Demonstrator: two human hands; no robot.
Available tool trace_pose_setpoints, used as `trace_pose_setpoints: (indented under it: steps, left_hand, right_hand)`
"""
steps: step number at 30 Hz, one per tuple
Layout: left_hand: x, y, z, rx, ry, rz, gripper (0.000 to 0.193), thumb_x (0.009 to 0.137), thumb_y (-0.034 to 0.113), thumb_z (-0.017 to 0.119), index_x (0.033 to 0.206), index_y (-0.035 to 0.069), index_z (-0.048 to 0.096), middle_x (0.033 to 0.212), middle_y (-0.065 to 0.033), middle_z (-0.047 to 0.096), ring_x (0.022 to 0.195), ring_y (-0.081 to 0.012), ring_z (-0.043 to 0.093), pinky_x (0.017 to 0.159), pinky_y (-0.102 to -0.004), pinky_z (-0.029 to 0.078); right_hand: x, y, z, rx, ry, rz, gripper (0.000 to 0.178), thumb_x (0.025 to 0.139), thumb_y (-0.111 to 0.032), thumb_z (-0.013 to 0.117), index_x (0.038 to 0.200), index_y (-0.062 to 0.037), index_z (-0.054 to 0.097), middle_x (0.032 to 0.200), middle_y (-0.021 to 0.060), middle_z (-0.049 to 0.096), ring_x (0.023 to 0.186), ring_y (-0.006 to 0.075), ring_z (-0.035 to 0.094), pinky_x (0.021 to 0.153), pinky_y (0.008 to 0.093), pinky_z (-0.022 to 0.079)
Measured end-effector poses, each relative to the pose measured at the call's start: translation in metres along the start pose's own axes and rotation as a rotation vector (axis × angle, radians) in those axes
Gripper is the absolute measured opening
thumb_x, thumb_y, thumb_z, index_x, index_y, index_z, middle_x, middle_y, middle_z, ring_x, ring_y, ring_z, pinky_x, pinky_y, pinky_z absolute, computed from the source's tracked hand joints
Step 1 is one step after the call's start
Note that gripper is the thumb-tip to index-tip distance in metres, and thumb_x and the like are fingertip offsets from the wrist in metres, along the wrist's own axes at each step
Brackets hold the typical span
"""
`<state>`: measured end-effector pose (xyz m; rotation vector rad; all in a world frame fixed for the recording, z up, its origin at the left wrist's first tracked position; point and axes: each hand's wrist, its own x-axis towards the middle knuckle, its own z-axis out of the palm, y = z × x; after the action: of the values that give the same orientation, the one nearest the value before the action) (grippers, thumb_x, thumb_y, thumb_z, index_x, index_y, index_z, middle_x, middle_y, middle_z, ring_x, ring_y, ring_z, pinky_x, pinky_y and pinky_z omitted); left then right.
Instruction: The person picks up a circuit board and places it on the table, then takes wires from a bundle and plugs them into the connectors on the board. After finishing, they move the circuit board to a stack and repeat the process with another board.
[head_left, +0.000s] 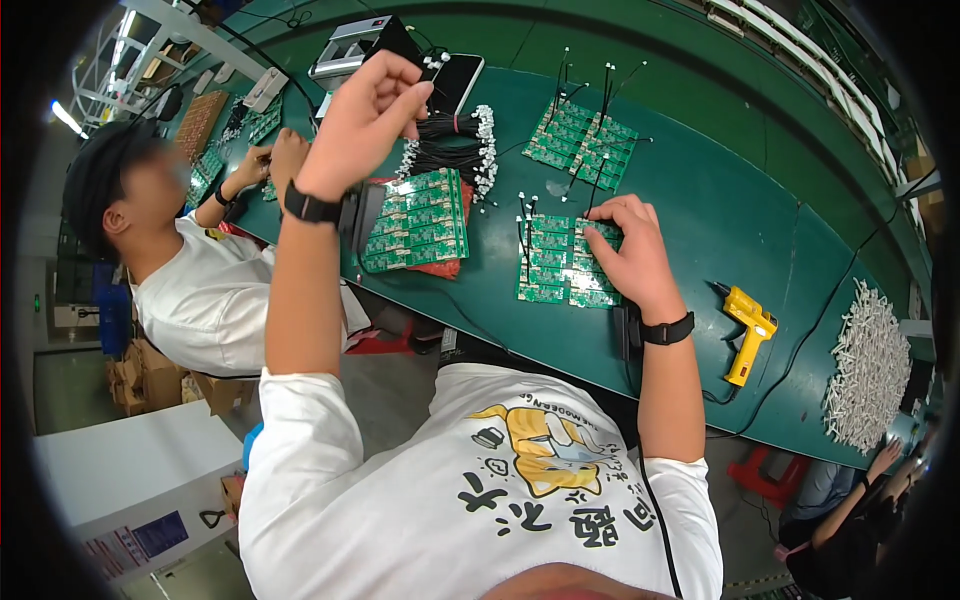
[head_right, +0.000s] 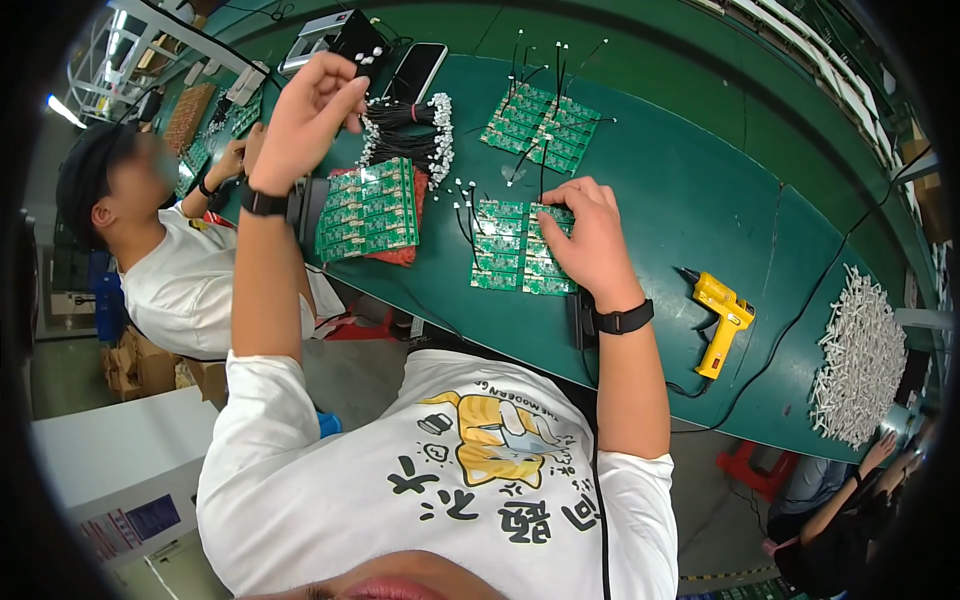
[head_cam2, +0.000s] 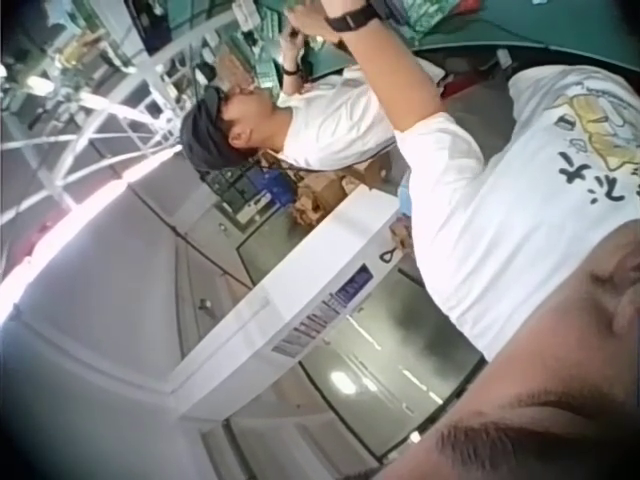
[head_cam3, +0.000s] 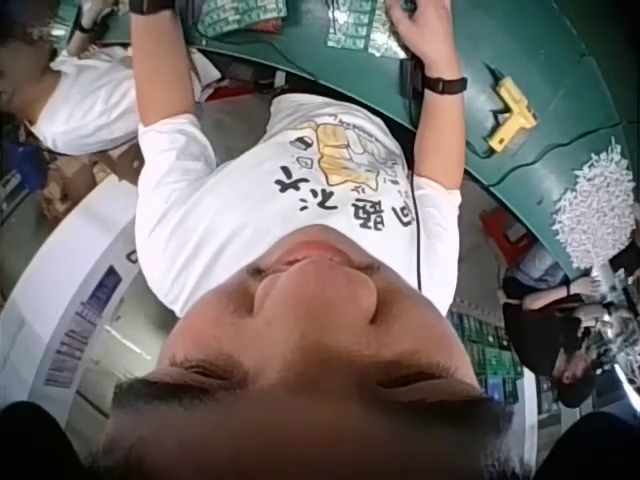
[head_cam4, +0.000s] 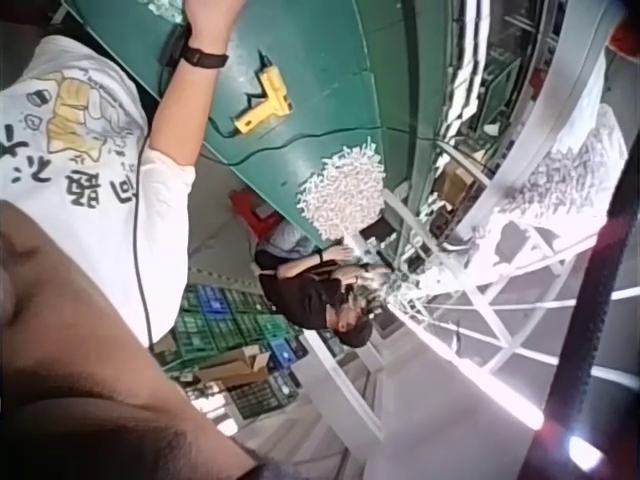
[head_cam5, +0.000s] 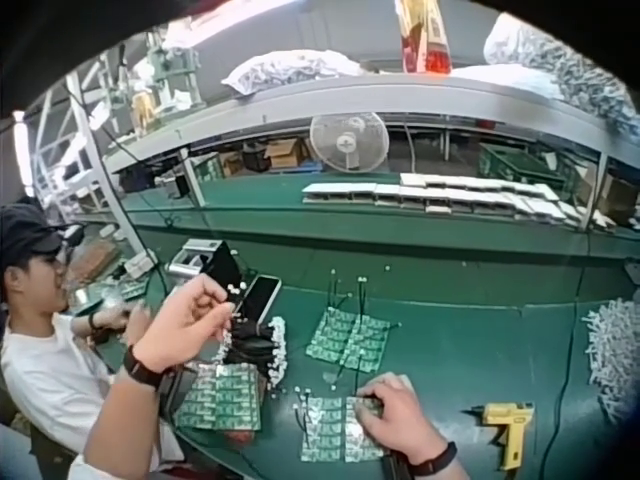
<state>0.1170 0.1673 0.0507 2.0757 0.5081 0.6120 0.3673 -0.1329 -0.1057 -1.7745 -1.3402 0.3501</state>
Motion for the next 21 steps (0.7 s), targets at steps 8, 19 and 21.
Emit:
trace_pose_setpoints:
  steps: [8, 19, 21]
  left_hand:
    - [-0.129, 0.051, 0.094, -0.596, 0.062, -0.138, 0.014, 0.121, 0.007, 0.065, 0.131, 0.006, 0.055, 0.095, -0.0012, 0.067, 0.08, -0.0058, 0.06, 0.067, -0.024, 0.046]
    - [-0.159, 0.049, 0.15, -0.772, -0.303, -0.381, 0.012, 0.122, 0.01, 0.065, 0.129, 0.004, 0.056, 0.097, 0.0001, 0.063, 0.087, -0.0069, 0.063, 0.076, -0.0249, 0.049]
    - [-0.159, 0.047, 0.152, -0.83, -0.366, -0.435, 0.012, 0.123, 0.012, 0.065, 0.128, 0.004, 0.057, 0.097, 0.0003, 0.063, 0.087, -0.0066, 0.062, 0.075, -0.025, 0.049]
  right_hand:
    - [-0.004, -0.027, -0.021, 0.079, 0.133, 0.033, 0.022, 0.099, -0.006, 0.082, 0.121, -0.0037, 0.082, 0.12, 0.0109, 0.075, 0.112, 0.0285, 0.071, 0.103, 0.039, 0.056]
    - [-0.046, -0.116, -0.043, 0.7, -0.151, 0.121, 0.02, 0.103, 0.003, 0.08, 0.123, 0.0, 0.081, 0.116, 0.0077, 0.079, 0.109, 0.0175, 0.075, 0.1, 0.0359, 0.06]
    - [-0.052, -0.106, -0.041, 0.804, -0.165, 0.162, 0.02, 0.103, 0.006, 0.083, 0.122, 0.0003, 0.083, 0.115, 0.0077, 0.081, 0.109, 0.0167, 0.077, 0.101, 0.0352, 0.06]
